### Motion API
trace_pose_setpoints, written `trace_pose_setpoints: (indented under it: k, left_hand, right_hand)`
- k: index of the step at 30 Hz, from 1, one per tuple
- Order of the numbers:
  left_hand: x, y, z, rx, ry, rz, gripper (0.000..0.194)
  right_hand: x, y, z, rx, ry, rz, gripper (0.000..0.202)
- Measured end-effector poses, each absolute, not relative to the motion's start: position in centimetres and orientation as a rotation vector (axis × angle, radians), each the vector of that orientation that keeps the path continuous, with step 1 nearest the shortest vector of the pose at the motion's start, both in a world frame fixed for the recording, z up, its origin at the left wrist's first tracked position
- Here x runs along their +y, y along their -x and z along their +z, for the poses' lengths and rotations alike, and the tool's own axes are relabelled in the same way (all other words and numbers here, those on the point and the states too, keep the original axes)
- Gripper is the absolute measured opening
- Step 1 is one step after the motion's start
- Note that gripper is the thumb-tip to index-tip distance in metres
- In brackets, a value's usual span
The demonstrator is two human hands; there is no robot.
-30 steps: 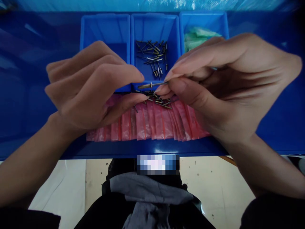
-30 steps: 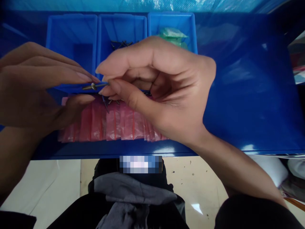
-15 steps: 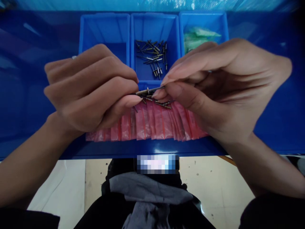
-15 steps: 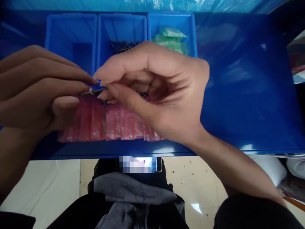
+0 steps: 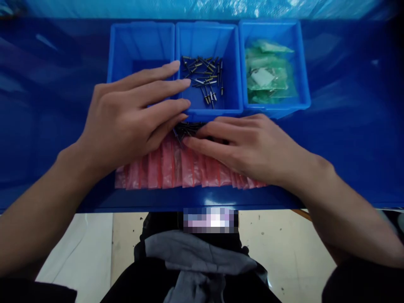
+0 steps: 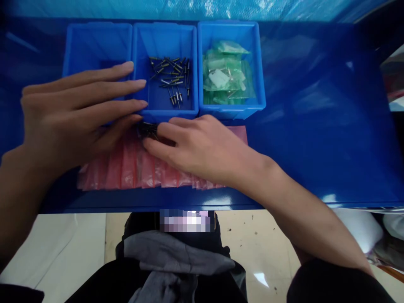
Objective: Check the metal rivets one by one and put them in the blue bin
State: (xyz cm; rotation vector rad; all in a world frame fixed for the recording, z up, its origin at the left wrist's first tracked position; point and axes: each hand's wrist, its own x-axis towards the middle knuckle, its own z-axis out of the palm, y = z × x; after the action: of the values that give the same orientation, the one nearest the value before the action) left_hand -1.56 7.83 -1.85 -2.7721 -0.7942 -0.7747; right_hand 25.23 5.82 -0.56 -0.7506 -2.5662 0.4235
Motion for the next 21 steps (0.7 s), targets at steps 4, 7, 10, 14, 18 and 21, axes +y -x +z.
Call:
trace_pose_setpoints:
  k: [4,7,10,14,18,21]
  left_hand:
    - [7.3,1.3,-1.7,-0.841,2.779,-0.822,0.025]
    - [7.1,1.3,-1.7,-0.885,2.769,-0.813,0.024]
    - [7.1,1.3,-1.6,-0.891,2.768,-0.812,0.024]
    - [7.2,1.4,-1.5,-0.852,2.78,-0.796,0.026]
    - [7.4,1.4,-1.4,-0.826,2.791,-0.817,0.027]
    - [7.5,1.5,-1.5,-0.813,2.804,-0.82,0.028]
  right_hand:
    - [5.6,-24.8,-0.6,-2.865,0.697,-0.031,0.042]
    - [5.5,-24.8,-0.4,-2.817,0.79,-0.073,0.042]
    - [5.5,-25.0,-0.4,-2.817,0.765,-0.163,0.041]
    - [5.5,-24.8,-0.3,-2.807,0.716,-0.167,0.039]
    - [5.0,-24.2,0.1,-2.672,0.916,0.124,0.037]
    - [4.6,-24.1,0.4,-2.478,1.059,0.29,0.031]
